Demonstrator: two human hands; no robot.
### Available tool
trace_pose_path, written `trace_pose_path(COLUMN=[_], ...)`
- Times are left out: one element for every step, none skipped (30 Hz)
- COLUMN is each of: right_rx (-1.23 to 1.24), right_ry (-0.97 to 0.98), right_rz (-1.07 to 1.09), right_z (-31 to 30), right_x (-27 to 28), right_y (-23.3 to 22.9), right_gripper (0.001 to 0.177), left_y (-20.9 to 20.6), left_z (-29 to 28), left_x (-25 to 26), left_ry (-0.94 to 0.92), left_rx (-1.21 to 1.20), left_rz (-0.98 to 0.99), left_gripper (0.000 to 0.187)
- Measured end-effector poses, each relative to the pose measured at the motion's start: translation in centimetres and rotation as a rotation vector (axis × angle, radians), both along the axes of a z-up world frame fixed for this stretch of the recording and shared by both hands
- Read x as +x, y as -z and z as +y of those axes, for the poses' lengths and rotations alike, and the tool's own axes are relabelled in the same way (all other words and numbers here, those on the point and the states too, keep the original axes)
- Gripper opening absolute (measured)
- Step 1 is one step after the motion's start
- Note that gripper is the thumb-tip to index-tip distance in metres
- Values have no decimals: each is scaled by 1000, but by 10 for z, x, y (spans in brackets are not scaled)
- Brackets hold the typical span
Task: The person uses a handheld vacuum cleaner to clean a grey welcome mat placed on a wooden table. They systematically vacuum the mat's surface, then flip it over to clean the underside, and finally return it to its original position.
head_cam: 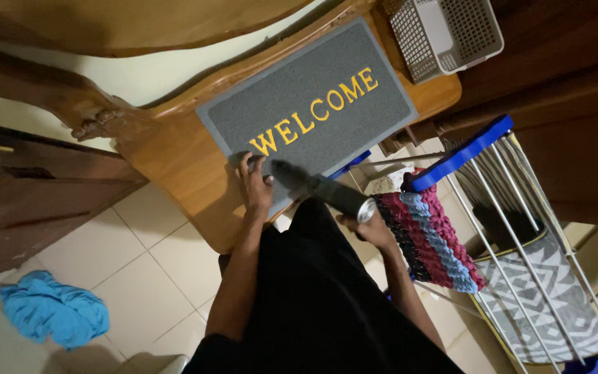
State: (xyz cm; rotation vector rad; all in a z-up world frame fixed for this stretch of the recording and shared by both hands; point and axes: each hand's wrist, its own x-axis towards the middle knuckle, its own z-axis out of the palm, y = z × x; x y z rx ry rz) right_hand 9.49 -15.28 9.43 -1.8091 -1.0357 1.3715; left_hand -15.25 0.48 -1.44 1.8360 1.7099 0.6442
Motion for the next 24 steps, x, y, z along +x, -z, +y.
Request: trace_pose_path(right_rx=[-6,-14,-21,71,164,254,240,226,211,198,184,171,168,166,163,136,110,82,112,144,175,173,170,169], right_ry=[46,93,141,152,164,173,249,322,396,399,402,409,336,266,196,164,133,101,121,140,160,172,184,196], right_rz=[-14,-29,-45,-32,-18,-4,-27,-49,-71,-32,7,45,86,127,167,159,152,145,188,229,270,215,161,105], right_z=[0,-1,-1,1,4,5,4,4,3,2,3,2,1,2,3,3,3,2,3,4,6,6,8,10], right_x=[8,17,23,31,39,45,47,50,53,56,58,61,60,56,51,45,39,35,35,37,39,43,49,55], right_y=[5,7,9,9,8,7,8,11,15,22,29,34,39,43,44,45,44,43,42,42,43,44,44,44], right_gripper=[40,36,33,31,29,28,28,27,26,22,18,14,14,14,14,13,13,15,17,19,22,18,15,16], left_y=[0,0,0,0,0,0,0,-1,-1,-1,-2,-2,-2,-2,-3,-3,-3,-3,-2,-1,0,1,3,4], left_z=[0,0,-1,0,1,1,1,1,1,1,1,2,2,2,2,3,4,4,3,3,4,4,5,6], left_x=[-2,-2,-3,-2,-1,-1,-1,-1,-2,-2,-2,-1,0,0,1,1,1,1,0,2,4,5,7,9], left_ry=[7,14,22,17,12,5,6,5,3,1,-1,2,2,5,9,7,4,2,-3,-7,-11,-20,-29,-38], left_rx=[1,1,0,-12,-24,-39,-41,-43,-46,-41,-36,-30,-35,-39,-44,-40,-36,-34,-23,-11,1,-25,-52,-77], left_rz=[-17,-37,-56,-55,-53,-51,-39,-26,-13,-12,-10,-9,-7,-4,-2,13,27,42,45,45,45,43,40,36], left_gripper=[59,57,56,57,58,58,58,57,56,56,56,56,56,56,56,57,57,58,59,61,63,63,64,65])
